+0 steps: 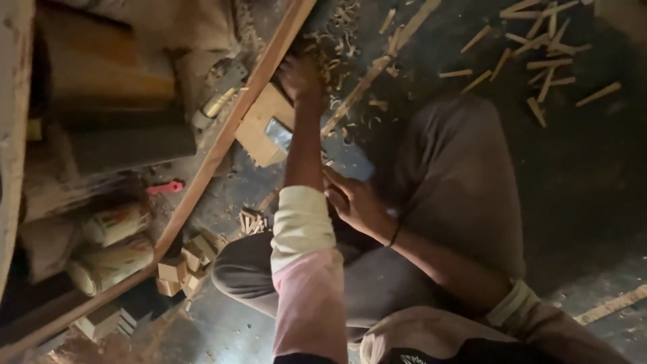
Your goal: The person carves small pieces of wood using a chisel, removing thin shavings to shape the edges and surfaces while holding the wood by hand on the floor.
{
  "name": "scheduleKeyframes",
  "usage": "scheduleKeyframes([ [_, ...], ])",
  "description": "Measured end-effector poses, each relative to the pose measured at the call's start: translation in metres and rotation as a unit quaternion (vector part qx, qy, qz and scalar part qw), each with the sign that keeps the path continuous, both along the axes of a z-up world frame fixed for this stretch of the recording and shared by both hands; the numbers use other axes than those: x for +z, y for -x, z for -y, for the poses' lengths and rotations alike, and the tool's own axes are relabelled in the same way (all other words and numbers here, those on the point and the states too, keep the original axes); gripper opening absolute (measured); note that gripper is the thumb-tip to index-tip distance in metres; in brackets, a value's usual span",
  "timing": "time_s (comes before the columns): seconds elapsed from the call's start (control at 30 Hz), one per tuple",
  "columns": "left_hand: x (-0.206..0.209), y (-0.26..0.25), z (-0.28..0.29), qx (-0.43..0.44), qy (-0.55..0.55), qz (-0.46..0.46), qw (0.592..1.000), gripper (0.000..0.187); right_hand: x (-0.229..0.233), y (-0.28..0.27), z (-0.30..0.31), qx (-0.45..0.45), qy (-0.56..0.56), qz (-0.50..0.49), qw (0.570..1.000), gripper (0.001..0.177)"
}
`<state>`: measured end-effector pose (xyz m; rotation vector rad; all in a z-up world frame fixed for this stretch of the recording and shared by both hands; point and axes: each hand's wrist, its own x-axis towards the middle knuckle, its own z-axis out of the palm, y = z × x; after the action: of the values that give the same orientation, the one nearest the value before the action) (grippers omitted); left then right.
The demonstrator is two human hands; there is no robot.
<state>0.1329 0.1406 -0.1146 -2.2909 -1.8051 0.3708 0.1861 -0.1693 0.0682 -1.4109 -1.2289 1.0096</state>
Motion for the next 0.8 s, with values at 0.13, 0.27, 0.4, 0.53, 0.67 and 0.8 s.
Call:
scheduleKeyframes([
  [0.13,-0.001,0.003,0.014,0.015,0.093,0.069,0.993,0.029,0.011,0.001,-0.004,0.012,0.017,-0.064,0.998,0.054],
  [0.27,0.001,-0.020,0.035,-0.093,0.089,0.263,0.956,0.031,0.008,0.001,-0.003,0.015,0.047,-0.024,0.998,0.051],
  [0.4,0.032,-0.039,0.069,-0.023,0.152,0.297,0.943,0.030,-0.001,0.006,0.000,0.015,0.057,-0.025,0.998,0.035],
  [0.53,0.073,-0.038,0.096,-0.017,0.139,0.296,0.945,0.038,-0.005,0.003,0.002,0.037,0.038,-0.010,0.999,0.028],
  [0.67,0.073,-0.023,0.089,0.125,0.167,0.195,0.958,0.021,0.000,0.005,0.003,0.038,0.021,-0.059,0.997,0.035],
  [0.8,0.056,-0.008,0.070,0.105,0.071,0.281,0.951,0.028,0.004,0.010,0.000,0.039,0.073,-0.078,0.994,0.038],
])
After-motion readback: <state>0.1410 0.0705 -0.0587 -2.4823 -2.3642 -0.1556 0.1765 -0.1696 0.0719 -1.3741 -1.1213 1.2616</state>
